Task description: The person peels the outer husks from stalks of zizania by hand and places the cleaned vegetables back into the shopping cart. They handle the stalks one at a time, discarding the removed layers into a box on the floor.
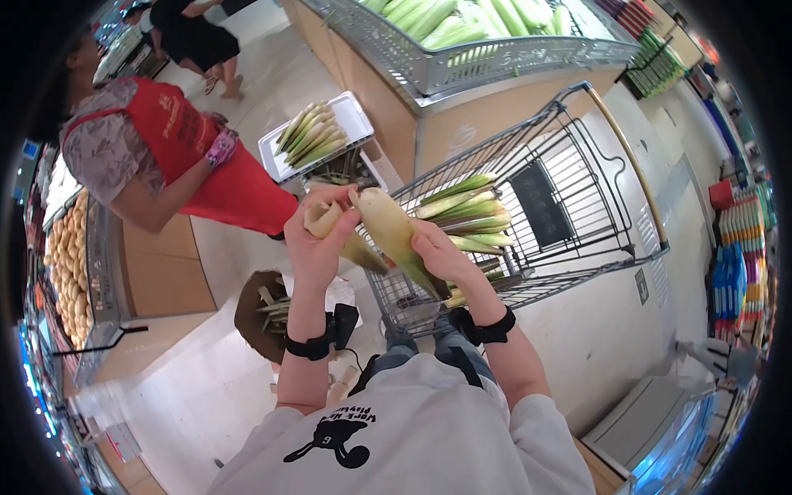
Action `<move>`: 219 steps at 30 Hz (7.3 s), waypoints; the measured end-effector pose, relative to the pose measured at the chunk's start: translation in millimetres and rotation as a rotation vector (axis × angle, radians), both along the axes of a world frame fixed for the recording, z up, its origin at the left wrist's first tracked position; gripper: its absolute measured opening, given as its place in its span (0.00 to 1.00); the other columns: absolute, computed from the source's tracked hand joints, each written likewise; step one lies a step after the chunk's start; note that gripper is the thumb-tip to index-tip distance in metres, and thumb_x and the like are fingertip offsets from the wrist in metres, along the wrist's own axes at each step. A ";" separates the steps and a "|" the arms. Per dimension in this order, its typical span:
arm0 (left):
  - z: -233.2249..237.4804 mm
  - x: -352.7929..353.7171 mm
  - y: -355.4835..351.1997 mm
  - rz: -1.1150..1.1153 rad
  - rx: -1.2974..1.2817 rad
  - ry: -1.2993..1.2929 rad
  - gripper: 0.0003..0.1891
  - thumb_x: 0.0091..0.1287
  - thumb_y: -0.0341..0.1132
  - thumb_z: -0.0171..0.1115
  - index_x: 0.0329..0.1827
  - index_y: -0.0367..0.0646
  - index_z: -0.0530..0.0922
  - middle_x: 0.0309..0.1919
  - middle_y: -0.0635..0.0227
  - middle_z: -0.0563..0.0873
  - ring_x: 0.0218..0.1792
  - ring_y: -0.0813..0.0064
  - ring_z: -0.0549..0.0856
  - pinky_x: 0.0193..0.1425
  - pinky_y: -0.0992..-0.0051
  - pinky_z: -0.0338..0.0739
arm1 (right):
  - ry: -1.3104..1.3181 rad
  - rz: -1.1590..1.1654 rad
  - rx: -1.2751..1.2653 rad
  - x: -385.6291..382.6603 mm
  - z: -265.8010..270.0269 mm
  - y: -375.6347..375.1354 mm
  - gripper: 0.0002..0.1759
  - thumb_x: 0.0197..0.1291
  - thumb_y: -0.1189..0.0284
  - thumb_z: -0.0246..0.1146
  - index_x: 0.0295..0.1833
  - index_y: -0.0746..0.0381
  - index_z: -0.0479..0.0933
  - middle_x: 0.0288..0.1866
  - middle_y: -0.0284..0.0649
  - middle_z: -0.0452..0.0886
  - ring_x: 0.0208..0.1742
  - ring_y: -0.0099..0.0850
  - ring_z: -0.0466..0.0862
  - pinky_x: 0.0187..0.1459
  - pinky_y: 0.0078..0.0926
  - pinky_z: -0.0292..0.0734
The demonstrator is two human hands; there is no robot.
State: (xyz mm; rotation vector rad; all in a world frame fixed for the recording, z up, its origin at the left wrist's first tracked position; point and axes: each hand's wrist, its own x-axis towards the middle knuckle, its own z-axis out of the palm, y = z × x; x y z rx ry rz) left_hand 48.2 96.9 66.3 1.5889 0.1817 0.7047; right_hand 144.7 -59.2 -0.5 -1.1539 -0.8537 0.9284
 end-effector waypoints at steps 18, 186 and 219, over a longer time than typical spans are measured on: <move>-61.4 -193.9 56.1 0.518 0.176 0.041 0.10 0.50 0.22 0.65 0.34 0.39 0.74 0.32 0.64 0.79 0.34 0.71 0.78 0.40 0.75 0.73 | 0.776 -0.176 -0.034 -49.0 -28.0 104.6 0.36 0.63 0.42 0.32 0.46 0.65 0.67 0.37 0.42 0.73 0.41 0.33 0.75 0.49 0.37 0.73; -15.9 -297.0 108.1 0.387 -0.451 0.905 0.24 0.65 0.51 0.50 0.31 0.34 0.80 0.20 0.64 0.83 0.18 0.79 0.81 0.21 0.85 0.76 | -1.063 0.223 0.581 -211.7 -42.8 207.1 0.36 0.37 0.75 0.67 0.58 0.52 0.69 0.56 0.42 0.72 0.53 0.39 0.75 0.49 0.36 0.73; -244.4 -413.7 115.6 0.737 -0.383 1.308 0.25 0.64 0.44 0.55 0.55 0.31 0.69 0.35 0.60 0.82 0.27 0.75 0.81 0.27 0.78 0.74 | 0.244 -0.283 -0.070 -134.7 -74.0 150.1 0.25 0.56 0.76 0.58 0.58 0.60 0.58 0.45 0.42 0.75 0.45 0.30 0.78 0.43 0.29 0.77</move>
